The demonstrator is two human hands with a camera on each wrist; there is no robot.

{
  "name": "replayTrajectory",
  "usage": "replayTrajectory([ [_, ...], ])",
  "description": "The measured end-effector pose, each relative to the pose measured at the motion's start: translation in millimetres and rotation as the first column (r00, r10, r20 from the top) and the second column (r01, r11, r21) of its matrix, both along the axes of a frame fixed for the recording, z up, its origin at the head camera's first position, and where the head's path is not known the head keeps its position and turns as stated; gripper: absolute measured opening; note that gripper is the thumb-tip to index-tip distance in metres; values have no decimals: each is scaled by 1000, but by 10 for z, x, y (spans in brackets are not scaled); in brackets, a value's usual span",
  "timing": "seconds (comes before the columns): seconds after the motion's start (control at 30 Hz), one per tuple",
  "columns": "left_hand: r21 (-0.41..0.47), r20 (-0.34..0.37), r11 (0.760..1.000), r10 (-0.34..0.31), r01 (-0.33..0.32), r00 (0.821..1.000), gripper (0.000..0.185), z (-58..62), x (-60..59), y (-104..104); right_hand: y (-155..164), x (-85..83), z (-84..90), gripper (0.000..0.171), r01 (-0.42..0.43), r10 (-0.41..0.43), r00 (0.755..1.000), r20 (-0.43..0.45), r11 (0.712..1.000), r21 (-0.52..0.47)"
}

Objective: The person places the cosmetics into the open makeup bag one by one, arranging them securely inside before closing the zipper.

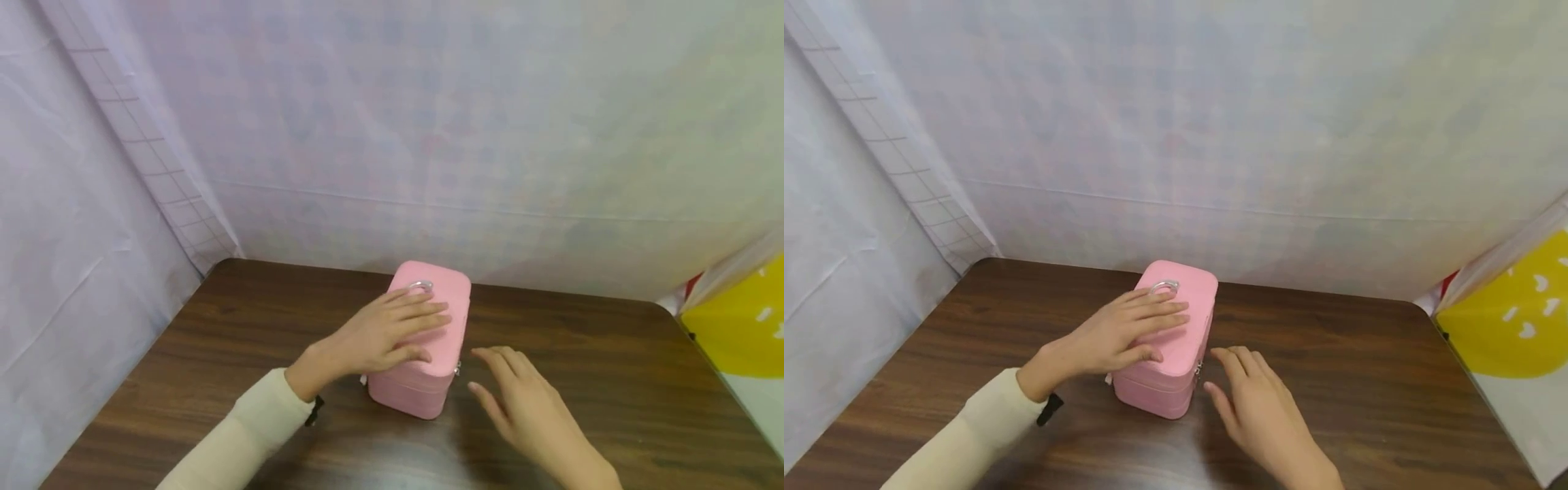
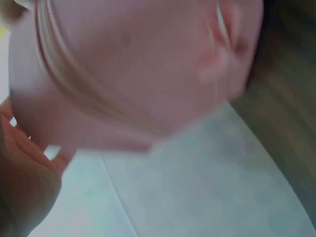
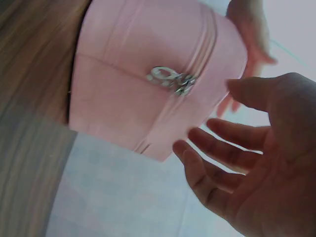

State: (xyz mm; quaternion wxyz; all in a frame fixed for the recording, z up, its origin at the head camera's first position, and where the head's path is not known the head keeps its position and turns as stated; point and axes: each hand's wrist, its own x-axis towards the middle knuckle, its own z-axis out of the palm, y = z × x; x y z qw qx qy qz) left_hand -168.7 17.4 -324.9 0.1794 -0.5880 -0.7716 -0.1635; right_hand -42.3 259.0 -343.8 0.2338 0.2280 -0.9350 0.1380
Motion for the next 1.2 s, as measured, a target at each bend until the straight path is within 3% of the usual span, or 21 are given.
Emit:
replayTrajectory([
  [0.1, 54, 89, 998, 21, -26, 996, 62, 25, -282, -103, -90, 33, 11, 48, -32, 30, 999, -39, 998, -54],
  [0.17, 99, 203, 990, 79, -100, 976, 54, -5, -470, -149, -153, 30, -4, 53, -55, 50, 997, -65, 995, -83],
  [0.27, 145, 391, 964, 152, -224, 908, 49, -76, -679, -145, -219, 21, -26, 57, -66, 59, 996, -67, 992, -111],
  [0.37, 147, 508, 943, 188, -299, 840, 48, -150, -786, -103, -288, 16, -47, 58, -74, 65, 995, -70, 988, -138],
  [0.53, 127, 606, 943, 173, -309, 777, 53, -213, -855, -29, -399, -24, -91, 56, -101, 85, 991, -106, 982, -159],
  [0.67, 122, 647, 931, 187, -343, 739, 51, -224, -842, -27, -384, -97, -85, 54, -113, 92, 989, -117, 976, -184],
  [0.8, 133, 639, 901, 241, -413, 731, 48, -213, -751, -79, -297, -143, -74, 52, -126, 102, 987, -121, 969, -212],
  [0.9, 164, 618, 844, 316, -511, 720, 47, -195, -600, -123, -184, -177, -78, 51, -133, 111, 987, -114, 967, -215],
  [1.03, 202, 622, 748, 400, -632, 673, 43, -156, -341, -211, 39, -271, -87, 44, -154, 128, 981, -142, 970, -189],
  [1.1, 196, 634, 743, 402, -640, 661, 44, -132, -232, -262, 160, -292, -82, 43, -133, 113, 985, -134, 979, -155],
  [1.2, 153, 662, 776, 379, -612, 646, 53, -98, -138, -360, 257, -251, -55, 43, -89, 76, 992, -98, 987, -135],
])
